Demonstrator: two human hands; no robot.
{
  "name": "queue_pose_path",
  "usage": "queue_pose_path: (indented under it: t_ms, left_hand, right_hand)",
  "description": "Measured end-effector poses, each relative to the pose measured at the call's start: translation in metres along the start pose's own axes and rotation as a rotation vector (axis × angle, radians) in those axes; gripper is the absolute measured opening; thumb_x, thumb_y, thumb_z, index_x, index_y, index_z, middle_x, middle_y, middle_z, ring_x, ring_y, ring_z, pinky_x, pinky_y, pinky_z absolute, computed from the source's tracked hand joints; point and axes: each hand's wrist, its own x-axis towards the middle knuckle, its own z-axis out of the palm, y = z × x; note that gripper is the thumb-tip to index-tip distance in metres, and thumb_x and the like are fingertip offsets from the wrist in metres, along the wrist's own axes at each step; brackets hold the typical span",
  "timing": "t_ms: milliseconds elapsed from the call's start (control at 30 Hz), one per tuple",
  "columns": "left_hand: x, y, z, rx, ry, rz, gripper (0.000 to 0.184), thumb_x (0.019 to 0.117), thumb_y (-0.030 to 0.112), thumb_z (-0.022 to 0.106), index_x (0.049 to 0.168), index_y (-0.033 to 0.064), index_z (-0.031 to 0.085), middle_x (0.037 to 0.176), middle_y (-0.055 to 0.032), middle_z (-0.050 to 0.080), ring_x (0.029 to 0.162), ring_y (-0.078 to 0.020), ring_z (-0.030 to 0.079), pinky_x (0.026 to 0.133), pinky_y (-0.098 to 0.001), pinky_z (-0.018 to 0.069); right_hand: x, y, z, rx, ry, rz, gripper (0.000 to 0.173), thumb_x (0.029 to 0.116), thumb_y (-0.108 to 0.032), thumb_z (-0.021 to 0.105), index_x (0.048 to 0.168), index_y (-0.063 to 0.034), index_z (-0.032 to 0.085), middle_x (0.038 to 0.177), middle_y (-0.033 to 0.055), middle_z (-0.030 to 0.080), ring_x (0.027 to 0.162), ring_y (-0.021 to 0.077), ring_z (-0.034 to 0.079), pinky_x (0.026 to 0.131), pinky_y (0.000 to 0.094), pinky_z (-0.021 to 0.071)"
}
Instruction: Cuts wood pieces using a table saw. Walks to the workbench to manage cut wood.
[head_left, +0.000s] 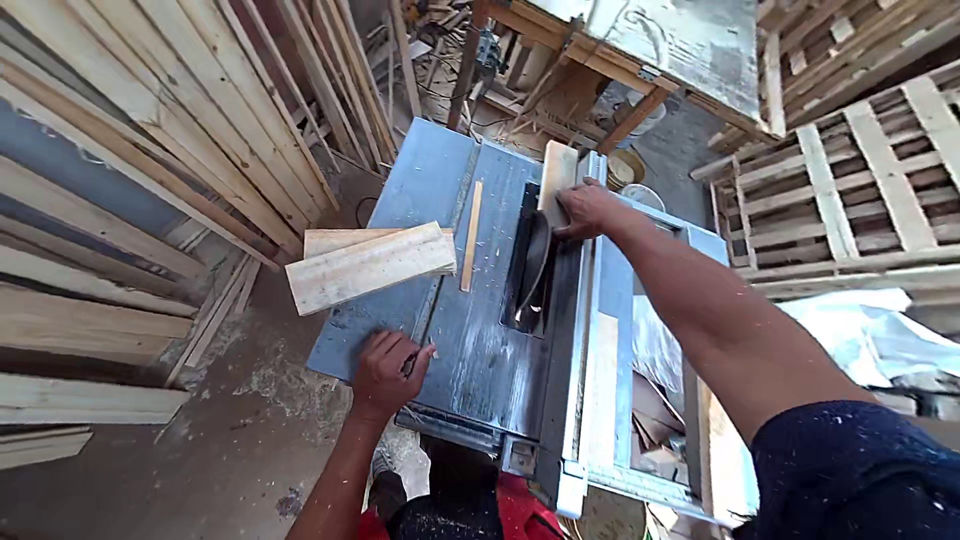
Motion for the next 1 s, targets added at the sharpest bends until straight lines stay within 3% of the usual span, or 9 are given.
queue_pose_path:
  t_ms: [100,167,333,467,567,633,800,900,1000]
  left_hand:
    - [0.001,-0.001,0.002,0.025,0.015,-0.011,0.033,0.0958,0.037,0.066,0.076,0.0113,0.074,0.076,-0.0015,0.069,0.075,-0.0163,0.068,0.072,-0.0366,0.0577]
    - [0.0,-0.001,0.003,0.043,0.018,-0.023,0.032,0.0951,0.036,0.067,0.076,0.0113,0.073,0.076,-0.0016,0.069,0.075,-0.0162,0.067,0.072,-0.036,0.0572]
    - [0.006,-0.004,0.001,0.014,0.029,-0.003,0.026,0.095,0.032,0.07,0.083,0.0095,0.075,0.085,-0.0051,0.072,0.083,-0.02,0.068,0.077,-0.039,0.0572]
    - [0.017,-0.004,-0.02,0.03,0.005,0.051,0.023,0.0947,0.029,0.071,0.102,0.0077,0.076,0.11,-0.0145,0.072,0.11,-0.0311,0.066,0.1,-0.0512,0.0493]
    - [0.065,-0.013,-0.068,0.218,-0.184,0.001,0.061,0.0926,0.044,0.071,0.138,0.0046,0.059,0.146,-0.0283,0.051,0.136,-0.0523,0.045,0.11,-0.0716,0.0321]
    - [0.097,-0.029,-0.096,0.288,-0.366,-0.096,0.092,0.0814,0.045,0.081,0.155,0.0079,0.04,0.158,-0.0311,0.033,0.143,-0.0588,0.03,0.11,-0.0799,0.024]
    - [0.143,-0.058,-0.113,0.428,-0.675,-0.066,0.095,0.075,0.038,0.091,0.152,0.0054,0.046,0.148,-0.03,0.047,0.137,-0.0537,0.044,0.106,-0.0744,0.0395]
    - [0.15,-0.046,-0.125,0.516,-0.722,-0.104,0.099,0.0716,0.046,0.091,0.153,0.0115,0.046,0.147,-0.0259,0.05,0.135,-0.0502,0.047,0.102,-0.0726,0.0436]
    - [0.137,-0.017,-0.144,0.367,-0.697,-0.257,0.106,0.0613,0.054,0.093,0.15,0.0131,0.051,0.143,-0.0261,0.053,0.13,-0.047,0.052,0.1,-0.0727,0.0446]
  right_hand:
    - [0.03,0.021,-0.016,0.021,0.025,0.051,0.047,0.0856,-0.037,0.075,0.116,-0.0029,0.064,0.094,0.025,0.069,0.093,0.0481,0.068,0.083,0.0688,0.0509]
    - [0.037,0.027,-0.029,0.092,0.081,0.145,0.037,0.0872,-0.023,0.074,0.117,-0.0026,0.065,0.094,0.0332,0.067,0.091,0.0584,0.065,0.072,0.0773,0.0484]
    - [-0.013,0.034,-0.063,0.25,0.344,0.255,0.036,0.0933,-0.015,0.062,0.123,0.0053,0.057,0.105,0.0402,0.064,0.098,0.0646,0.062,0.076,0.0813,0.0449]
    - [-0.157,-0.01,-0.053,0.348,0.585,0.385,0.05,0.0952,-0.013,0.057,0.144,-0.0029,0.052,0.117,0.0288,0.068,0.104,0.0493,0.067,0.087,0.0701,0.0506]
    - [-0.286,-0.071,-0.014,0.346,0.662,0.526,0.055,0.0965,-0.01,0.057,0.15,-0.0009,0.047,0.113,0.0267,0.068,0.097,0.0433,0.069,0.083,0.0622,0.0554]
    - [-0.354,-0.135,0.021,0.362,0.661,0.612,0.056,0.0976,-0.011,0.059,0.151,-0.0013,0.045,0.129,0.0274,0.064,0.107,0.0424,0.069,0.088,0.0604,0.0567]
    - [-0.411,-0.265,0.123,0.407,0.637,0.489,0.052,0.0957,-0.009,0.06,0.147,-0.0025,0.053,0.154,0.0169,0.051,0.142,0.0397,0.049,0.109,0.0558,0.0491]
    - [-0.405,-0.296,0.145,0.485,0.516,0.407,0.049,0.0962,-0.01,0.06,0.145,-0.0067,0.057,0.154,0.0119,0.052,0.145,0.035,0.046,0.114,0.0548,0.0443]
    - [-0.412,-0.303,0.131,0.517,0.578,0.449,0.049,0.093,-0.018,0.062,0.141,-0.0077,0.06,0.148,0.0119,0.058,0.139,0.0325,0.053,0.116,0.0569,0.0409]
